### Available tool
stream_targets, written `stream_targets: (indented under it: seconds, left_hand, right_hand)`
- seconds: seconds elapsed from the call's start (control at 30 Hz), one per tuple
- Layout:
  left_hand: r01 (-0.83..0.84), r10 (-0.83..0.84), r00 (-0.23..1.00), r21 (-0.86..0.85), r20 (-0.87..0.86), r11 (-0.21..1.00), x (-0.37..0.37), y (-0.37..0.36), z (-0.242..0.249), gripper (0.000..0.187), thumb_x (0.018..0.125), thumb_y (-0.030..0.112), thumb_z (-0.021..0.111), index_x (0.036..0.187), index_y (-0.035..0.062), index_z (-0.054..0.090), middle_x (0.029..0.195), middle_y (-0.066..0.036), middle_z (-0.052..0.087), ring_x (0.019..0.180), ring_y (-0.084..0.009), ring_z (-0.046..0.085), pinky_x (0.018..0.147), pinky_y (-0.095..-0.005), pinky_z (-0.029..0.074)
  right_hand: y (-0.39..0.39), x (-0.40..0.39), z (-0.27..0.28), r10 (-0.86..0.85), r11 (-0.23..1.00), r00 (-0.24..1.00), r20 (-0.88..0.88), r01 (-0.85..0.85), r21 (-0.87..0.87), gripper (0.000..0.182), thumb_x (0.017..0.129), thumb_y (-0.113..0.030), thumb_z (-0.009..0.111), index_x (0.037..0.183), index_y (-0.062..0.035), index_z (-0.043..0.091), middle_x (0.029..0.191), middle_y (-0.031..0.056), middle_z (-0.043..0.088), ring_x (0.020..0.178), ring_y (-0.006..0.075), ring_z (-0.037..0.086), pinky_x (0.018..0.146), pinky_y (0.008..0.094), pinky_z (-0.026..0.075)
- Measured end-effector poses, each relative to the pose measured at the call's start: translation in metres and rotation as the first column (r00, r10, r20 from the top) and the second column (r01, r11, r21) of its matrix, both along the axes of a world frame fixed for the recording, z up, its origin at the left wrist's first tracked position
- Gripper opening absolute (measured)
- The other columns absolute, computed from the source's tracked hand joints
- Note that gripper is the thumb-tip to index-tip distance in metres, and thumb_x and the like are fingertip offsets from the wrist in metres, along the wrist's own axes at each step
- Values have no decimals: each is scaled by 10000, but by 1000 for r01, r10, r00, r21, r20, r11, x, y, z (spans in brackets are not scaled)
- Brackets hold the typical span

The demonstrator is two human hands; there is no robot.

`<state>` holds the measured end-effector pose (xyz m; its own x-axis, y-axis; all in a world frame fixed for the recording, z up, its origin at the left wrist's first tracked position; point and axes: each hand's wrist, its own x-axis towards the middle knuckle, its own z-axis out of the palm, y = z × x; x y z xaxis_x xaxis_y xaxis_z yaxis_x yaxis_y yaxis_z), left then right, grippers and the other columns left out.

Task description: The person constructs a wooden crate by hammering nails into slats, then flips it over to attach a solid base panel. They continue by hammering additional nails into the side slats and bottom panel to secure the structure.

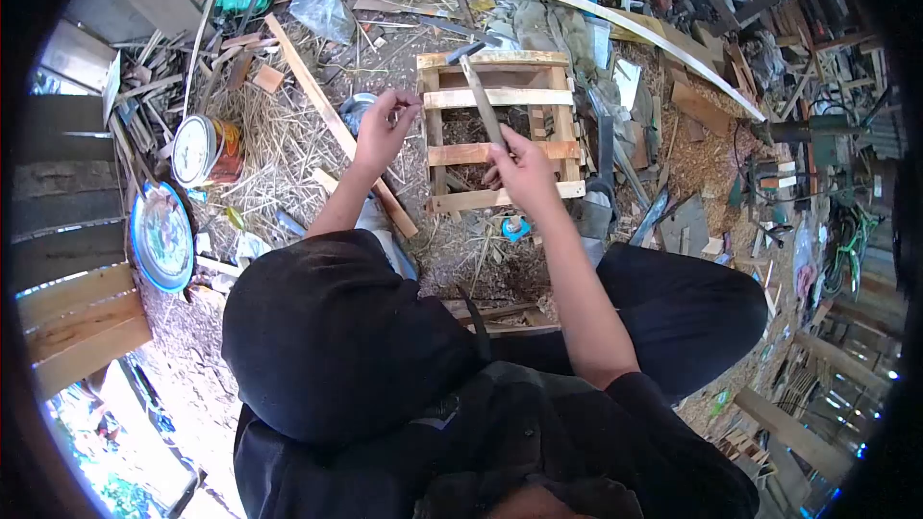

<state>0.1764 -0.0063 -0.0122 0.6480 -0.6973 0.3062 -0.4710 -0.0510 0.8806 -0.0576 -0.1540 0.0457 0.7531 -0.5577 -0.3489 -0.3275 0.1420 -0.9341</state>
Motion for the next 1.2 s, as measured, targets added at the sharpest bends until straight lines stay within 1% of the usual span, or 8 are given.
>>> stream_targets:
  seconds: [0.3, 0.37, 0.5, 0.7, 0.77, 0.8, 1.13, 1.2]
  left_hand:
    - [-61, 58, 983, -10, -177, 998, -4, 31, -13, 141, 931, 60, 767, 1044, 23, 691, 1060, -90, 737, 963, -212, 703, 885, -346, 554]
    - [-51, 61, 991, -81, 122, 995, -6, 28, -7, 152, 911, 81, 783, 1016, 28, 686, 1113, -102, 741, 1042, -285, 701, 933, -391, 548]
    - [-63, 71, 992, -83, 102, 995, -8, 20, -6, 145, 893, 60, 789, 980, 29, 678, 1217, -113, 731, 1123, -316, 688, 990, -397, 527]
    - [-2, 6, 994, -42, 107, 999, -14, 17, -9, 149, 870, 37, 788, 980, 51, 689, 1201, -110, 722, 1159, -340, 676, 974, -427, 541]
    - [-9, 15, 994, -56, 109, 998, -15, 15, -12, 140, 858, 51, 773, 951, 86, 675, 1196, -67, 712, 1139, -322, 656, 984, -424, 527]
    - [-3, 8, 992, -44, 124, 999, -15, 16, -12, 153, 855, 57, 781, 959, 84, 672, 1239, -74, 710, 1150, -326, 658, 982, -429, 530]
    - [-23, 23, 971, -3, 240, 1000, -9, 7, 8, 160, 869, 42, 781, 980, 37, 666, 1146, -114, 738, 1091, -341, 684, 951, -435, 540]
    - [-26, 24, 981, 10, 195, 1000, -5, 7, 8, 158, 871, 22, 775, 991, 31, 672, 1138, -119, 735, 1104, -342, 680, 968, -430, 530]
  right_hand:
    - [-59, 35, 119, 335, 847, 850, -407, -461, -265, 470, 1059, -161, 585, 1525, -100, 560, 863, 5, 695, 619, 73, 551, 591, 271, 479]
    - [-72, 41, 130, 383, 813, 805, -453, -526, -248, 469, 1057, -161, 586, 1518, -83, 562, 859, 5, 696, 638, 77, 554, 607, 273, 479]
    - [-85, 51, 162, 412, 780, 729, -546, -592, -203, 470, 1047, -167, 595, 1500, -47, 568, 862, 15, 702, 654, 90, 563, 635, 287, 492]
    - [-97, 51, 156, 359, 730, 800, -481, -561, -389, 501, 1012, -192, 641, 1494, -75, 574, 944, 64, 736, 784, 129, 654, 742, 309, 537]
    - [-121, 51, 129, 518, 508, 756, -401, -649, -566, 477, 1026, -153, 624, 1494, -74, 573, 871, 5, 668, 643, 83, 563, 600, 263, 469]
    - [-106, 68, 162, 473, 605, 650, -594, -730, -317, 485, 1010, -140, 630, 1487, -65, 580, 885, 17, 684, 732, 97, 583, 685, 292, 488]
    - [-136, 80, 151, 523, 562, 620, -585, -767, -309, 451, 1021, -178, 616, 1450, -39, 599, 819, 24, 647, 724, 96, 566, 671, 290, 475]
    - [-143, 81, 153, 416, 590, 633, -654, -735, -336, 439, 994, -278, 636, 1350, -22, 660, 1047, 182, 748, 927, 274, 720, 849, 409, 551]
